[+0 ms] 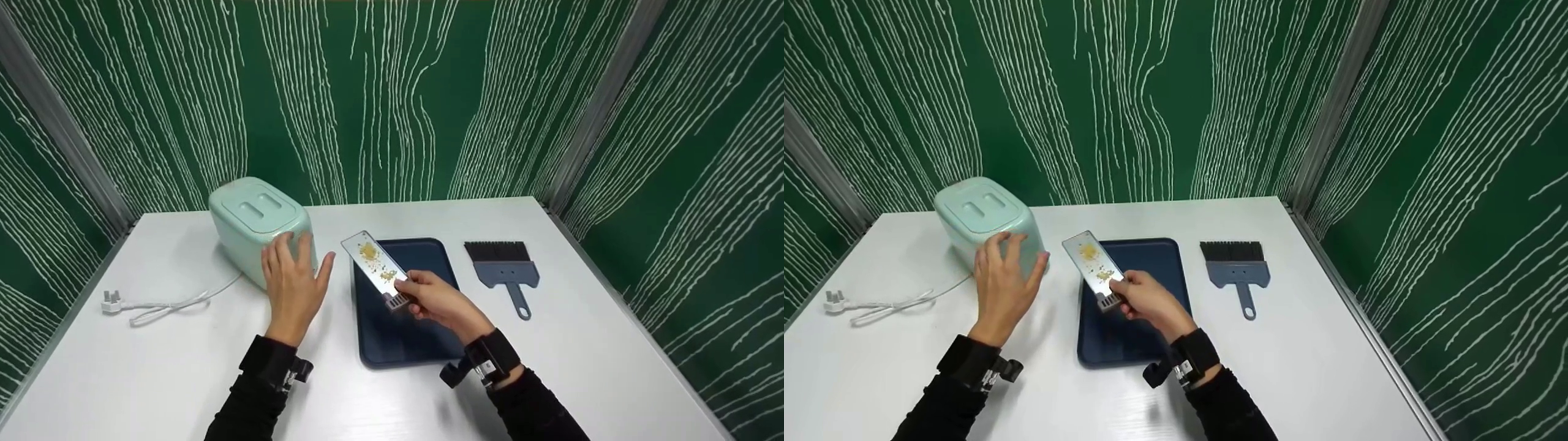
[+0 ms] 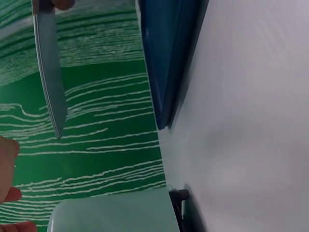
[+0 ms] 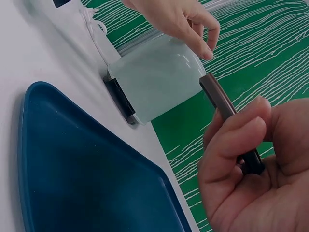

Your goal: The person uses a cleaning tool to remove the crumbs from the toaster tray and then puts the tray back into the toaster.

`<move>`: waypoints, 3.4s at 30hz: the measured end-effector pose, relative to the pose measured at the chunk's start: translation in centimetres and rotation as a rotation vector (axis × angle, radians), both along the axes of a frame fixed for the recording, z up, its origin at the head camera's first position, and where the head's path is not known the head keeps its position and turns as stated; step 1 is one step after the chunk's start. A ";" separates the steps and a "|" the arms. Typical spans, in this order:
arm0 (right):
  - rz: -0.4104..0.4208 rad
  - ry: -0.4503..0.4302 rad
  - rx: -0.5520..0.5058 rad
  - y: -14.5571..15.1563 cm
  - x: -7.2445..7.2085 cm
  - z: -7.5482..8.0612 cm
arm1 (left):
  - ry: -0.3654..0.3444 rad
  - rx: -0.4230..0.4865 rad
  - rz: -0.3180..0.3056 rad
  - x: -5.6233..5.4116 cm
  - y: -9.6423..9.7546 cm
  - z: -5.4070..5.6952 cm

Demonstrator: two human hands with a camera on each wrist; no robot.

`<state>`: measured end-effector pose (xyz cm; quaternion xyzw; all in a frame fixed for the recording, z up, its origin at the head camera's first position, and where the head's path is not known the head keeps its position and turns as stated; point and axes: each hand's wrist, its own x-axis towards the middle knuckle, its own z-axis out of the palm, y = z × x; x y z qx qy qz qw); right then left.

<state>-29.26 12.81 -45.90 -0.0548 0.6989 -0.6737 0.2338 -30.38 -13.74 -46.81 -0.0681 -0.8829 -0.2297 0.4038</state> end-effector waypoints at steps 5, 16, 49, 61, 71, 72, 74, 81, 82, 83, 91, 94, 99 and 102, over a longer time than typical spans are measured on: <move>-0.012 0.012 -0.013 -0.2 0.3 0.2 | -0.109 0.137 -0.106 0.6 1.4 0.1; -0.058 0.070 0.029 -0.7 0.5 0.4 | -0.521 0.453 -0.392 1.5 4.0 -0.3; -0.332 0.151 0.027 -5.0 1.3 -1.9 | -0.755 1.131 -0.636 3.0 10.5 -2.4; -0.395 0.037 -0.074 -5.4 1.7 -1.8 | -0.780 1.112 -0.607 2.7 10.2 -2.6; -0.329 0.055 -0.080 -5.7 2.2 -1.8 | -0.797 1.084 -0.617 2.9 9.3 -2.4; -0.328 0.057 -0.063 -5.7 2.2 -1.9 | -0.801 1.085 -0.608 2.8 9.2 -2.4; -0.314 0.065 -0.046 -5.5 2.3 -1.9 | -0.807 1.090 -0.598 2.8 9.1 -2.3; -0.264 0.144 0.036 -4.1 2.2 -1.7 | -0.832 1.125 -0.656 2.6 9.1 -2.1; -0.262 0.152 0.050 -3.9 2.2 -1.6 | -0.838 1.127 -0.664 2.6 9.1 -2.0; -0.263 0.159 0.067 -3.5 2.1 -1.5 | -0.844 1.128 -0.673 2.6 9.0 -2.0; -0.354 0.189 0.233 0.7 1.0 -1.3 | -0.893 1.128 -0.712 2.7 8.3 -2.0; -0.386 0.244 0.350 3.2 0.5 -1.4 | -0.907 1.121 -0.725 2.8 8.0 -1.9; -0.411 0.417 0.673 8.1 -0.4 -2.2 | -0.926 1.102 -0.738 3.0 7.5 -1.9; -0.399 0.446 0.810 11.0 -0.7 -2.7 | -0.941 1.095 -0.732 3.0 7.2 -1.9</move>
